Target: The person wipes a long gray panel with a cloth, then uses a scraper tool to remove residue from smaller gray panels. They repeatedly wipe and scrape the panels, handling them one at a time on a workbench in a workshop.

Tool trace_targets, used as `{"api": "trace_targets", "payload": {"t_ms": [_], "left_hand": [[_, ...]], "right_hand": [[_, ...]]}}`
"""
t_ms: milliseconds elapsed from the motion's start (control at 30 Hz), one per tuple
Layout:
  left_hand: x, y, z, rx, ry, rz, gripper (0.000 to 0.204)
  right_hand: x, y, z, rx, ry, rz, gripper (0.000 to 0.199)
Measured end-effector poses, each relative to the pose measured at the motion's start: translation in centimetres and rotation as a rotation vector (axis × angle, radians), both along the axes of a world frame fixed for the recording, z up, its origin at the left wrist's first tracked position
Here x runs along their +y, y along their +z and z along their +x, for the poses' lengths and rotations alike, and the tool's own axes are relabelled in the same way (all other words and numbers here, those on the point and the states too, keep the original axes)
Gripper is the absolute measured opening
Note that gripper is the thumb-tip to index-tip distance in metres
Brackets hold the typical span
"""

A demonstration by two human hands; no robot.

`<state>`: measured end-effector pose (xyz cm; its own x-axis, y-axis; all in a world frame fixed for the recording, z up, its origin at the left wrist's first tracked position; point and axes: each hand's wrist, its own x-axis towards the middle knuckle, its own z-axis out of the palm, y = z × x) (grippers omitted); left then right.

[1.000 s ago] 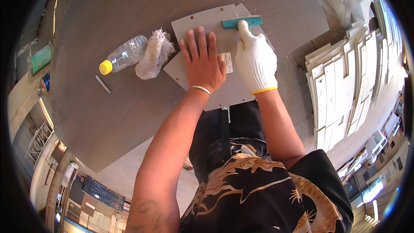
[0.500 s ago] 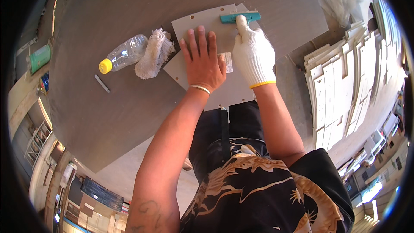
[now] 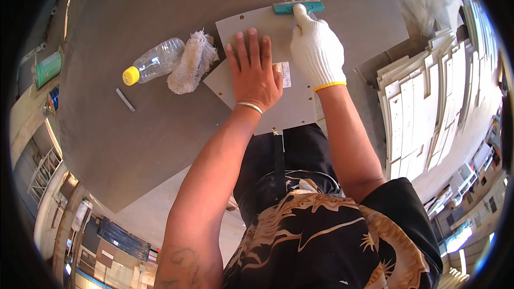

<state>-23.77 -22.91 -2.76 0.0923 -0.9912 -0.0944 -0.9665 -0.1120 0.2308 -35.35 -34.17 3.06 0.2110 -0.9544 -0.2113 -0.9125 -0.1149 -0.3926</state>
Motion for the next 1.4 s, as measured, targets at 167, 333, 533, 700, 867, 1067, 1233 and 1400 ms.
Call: {"api": "trace_targets", "payload": {"t_ms": [167,333,533,700,867,1067,1233,1400], "left_hand": [[0.1,0.0,0.0,0.018,0.004,-0.039,0.079],[0.1,-0.1,-0.1,0.009,-0.001,-0.065,0.08],[0.2,-0.3,-0.1,0.001,-0.008,-0.088,0.078],[0.1,-0.5,-0.1,-0.034,-0.015,-0.109,0.075],[0.2,-0.9,0.0,-0.048,-0.035,-0.181,0.076],[0.2,-1.1,0.0,-0.072,-0.052,-0.209,0.076],[0.2,-1.3,0.1,-0.086,-0.063,-0.223,0.075],[0.2,-1.5,0.1,-0.099,-0.063,-0.236,0.074]], "right_hand": [[-1.9,0.6,0.5,0.002,0.046,0.032,0.032],[-7.8,2.5,-1.6,-0.168,-0.143,-0.267,0.043],[-2.6,0.7,-10.8,-0.244,-0.282,-0.23,0.049],[10.4,0.9,-13.3,-0.292,-0.256,-0.05,0.061],[21.4,4.3,-12.9,-0.137,-0.116,0.251,0.067],[24.8,3.6,-12.9,-0.129,-0.134,0.28,0.069],[24.4,3.2,-12.5,-0.126,-0.138,0.319,0.073],[24.1,3.5,-11.9,-0.016,-0.125,0.342,0.076]]}}
